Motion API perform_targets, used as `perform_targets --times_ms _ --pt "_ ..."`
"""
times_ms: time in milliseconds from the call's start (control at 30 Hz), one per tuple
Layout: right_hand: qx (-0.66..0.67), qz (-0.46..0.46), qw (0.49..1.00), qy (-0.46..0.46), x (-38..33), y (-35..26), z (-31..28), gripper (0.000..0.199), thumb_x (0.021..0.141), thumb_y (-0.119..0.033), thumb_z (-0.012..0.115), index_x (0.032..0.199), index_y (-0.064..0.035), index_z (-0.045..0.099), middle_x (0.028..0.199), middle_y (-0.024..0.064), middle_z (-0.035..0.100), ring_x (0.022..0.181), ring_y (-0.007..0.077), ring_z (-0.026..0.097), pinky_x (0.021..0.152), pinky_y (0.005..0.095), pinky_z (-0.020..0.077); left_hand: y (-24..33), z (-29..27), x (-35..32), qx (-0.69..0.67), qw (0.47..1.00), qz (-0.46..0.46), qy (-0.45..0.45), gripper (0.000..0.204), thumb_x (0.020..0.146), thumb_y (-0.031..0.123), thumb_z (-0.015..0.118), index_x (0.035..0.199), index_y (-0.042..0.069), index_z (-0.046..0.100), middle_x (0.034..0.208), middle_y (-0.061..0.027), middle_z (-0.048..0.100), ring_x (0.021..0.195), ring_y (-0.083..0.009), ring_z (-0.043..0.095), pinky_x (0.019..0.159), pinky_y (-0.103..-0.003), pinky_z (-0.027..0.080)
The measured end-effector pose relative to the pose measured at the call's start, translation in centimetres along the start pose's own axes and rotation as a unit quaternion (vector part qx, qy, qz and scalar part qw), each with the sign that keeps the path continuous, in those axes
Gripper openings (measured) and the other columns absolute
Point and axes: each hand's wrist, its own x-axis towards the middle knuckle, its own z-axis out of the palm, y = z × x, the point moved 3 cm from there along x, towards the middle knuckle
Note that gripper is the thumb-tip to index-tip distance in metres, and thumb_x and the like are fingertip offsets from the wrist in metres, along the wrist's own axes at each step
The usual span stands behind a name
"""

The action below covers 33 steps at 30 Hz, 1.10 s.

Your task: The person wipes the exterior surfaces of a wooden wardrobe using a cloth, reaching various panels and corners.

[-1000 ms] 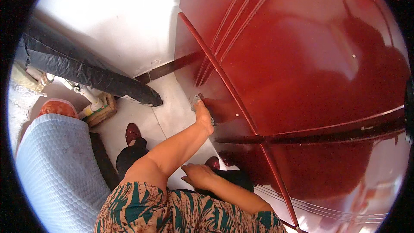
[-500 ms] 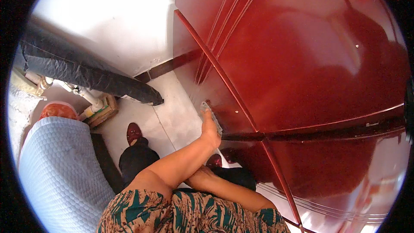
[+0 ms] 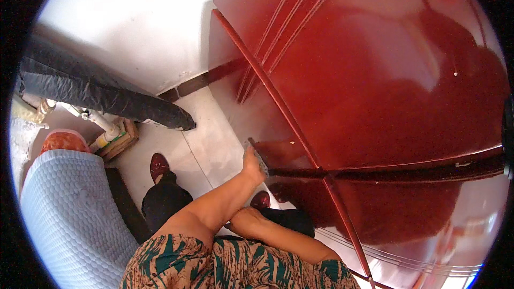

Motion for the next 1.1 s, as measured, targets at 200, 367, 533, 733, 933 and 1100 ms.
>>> perform_targets --times_ms 200,367,533,733,933,1100 --pt "-0.004 -0.017 0.999 0.031 -0.4 -0.6 -0.8 0.039 0.086 -0.027 0.058 0.115 -0.0014 0.057 0.110 0.0252 0.060 0.101 0.0413 0.058 0.085 0.0473 0.0471 4.1 2.6 0.9 0.050 0.994 0.093 0.007 0.057 0.098 0.047 0.022 0.123 0.006 0.053 0.123 -0.0106 0.058 0.116 -0.0294 0.052 0.100 -0.045 0.040" --pt "-0.026 -0.050 0.998 0.027 0.1 -0.5 -0.3 0.042 0.085 -0.025 0.059 0.118 0.0009 0.053 0.104 0.0254 0.061 0.098 0.0412 0.058 0.084 0.0477 0.0474 9.6 -1.2 5.3 0.093 0.976 0.192 0.033 0.062 0.096 0.051 0.031 0.137 0.005 0.037 0.140 -0.0115 0.041 0.128 -0.0277 0.041 0.106 -0.042 0.032" --pt "-0.020 -0.036 0.999 0.035 -0.5 -0.5 -0.9 0.041 0.085 -0.024 0.059 0.118 0.0004 0.054 0.105 0.0231 0.060 0.099 0.0402 0.058 0.085 0.0476 0.0465 9.8 -3.7 7.6 0.033 0.979 0.179 -0.092 0.068 0.096 0.053 0.036 0.142 0.004 0.031 0.145 -0.0116 0.036 0.131 -0.0270 0.037 0.109 -0.038 0.030" --pt "-0.004 -0.027 0.999 0.020 0.2 0.1 -0.5 0.040 0.085 -0.024 0.059 0.115 0.0010 0.054 0.107 0.0244 0.060 0.100 0.0408 0.057 0.085 0.0487 0.0461 8.5 -1.5 6.5 0.119 0.969 0.214 0.036 0.061 0.097 0.052 0.032 0.139 0.007 0.035 0.142 -0.0103 0.040 0.129 -0.0269 0.039 0.108 -0.039 0.030" --pt "0.010 -0.015 0.999 0.038 -0.3 -0.4 -1.1 0.038 0.085 -0.024 0.059 0.114 0.0009 0.055 0.106 0.0254 0.060 0.101 0.0418 0.057 0.086 0.0495 0.0456 10.1 9.1 -3.2 0.317 0.827 0.464 0.007 0.072 0.097 0.049 0.031 0.149 0.009 0.002 0.156 -0.0113 -0.001 0.144 -0.0265 -0.001 0.115 -0.041 0.002" --pt "0.049 -0.011 0.998 0.048 0.3 0.1 -0.4 0.037 0.088 -0.027 0.056 0.114 -0.0011 0.056 0.111 0.0238 0.059 0.104 0.0397 0.057 0.088 0.0471 0.0450 5.8 12.5 -8.8 0.460 0.648 0.607 -0.019 0.072 0.098 0.046 0.027 0.147 -0.001 0.004 0.154 -0.0200 -0.004 0.144 -0.0318 -0.003 0.114 -0.043 0.000"
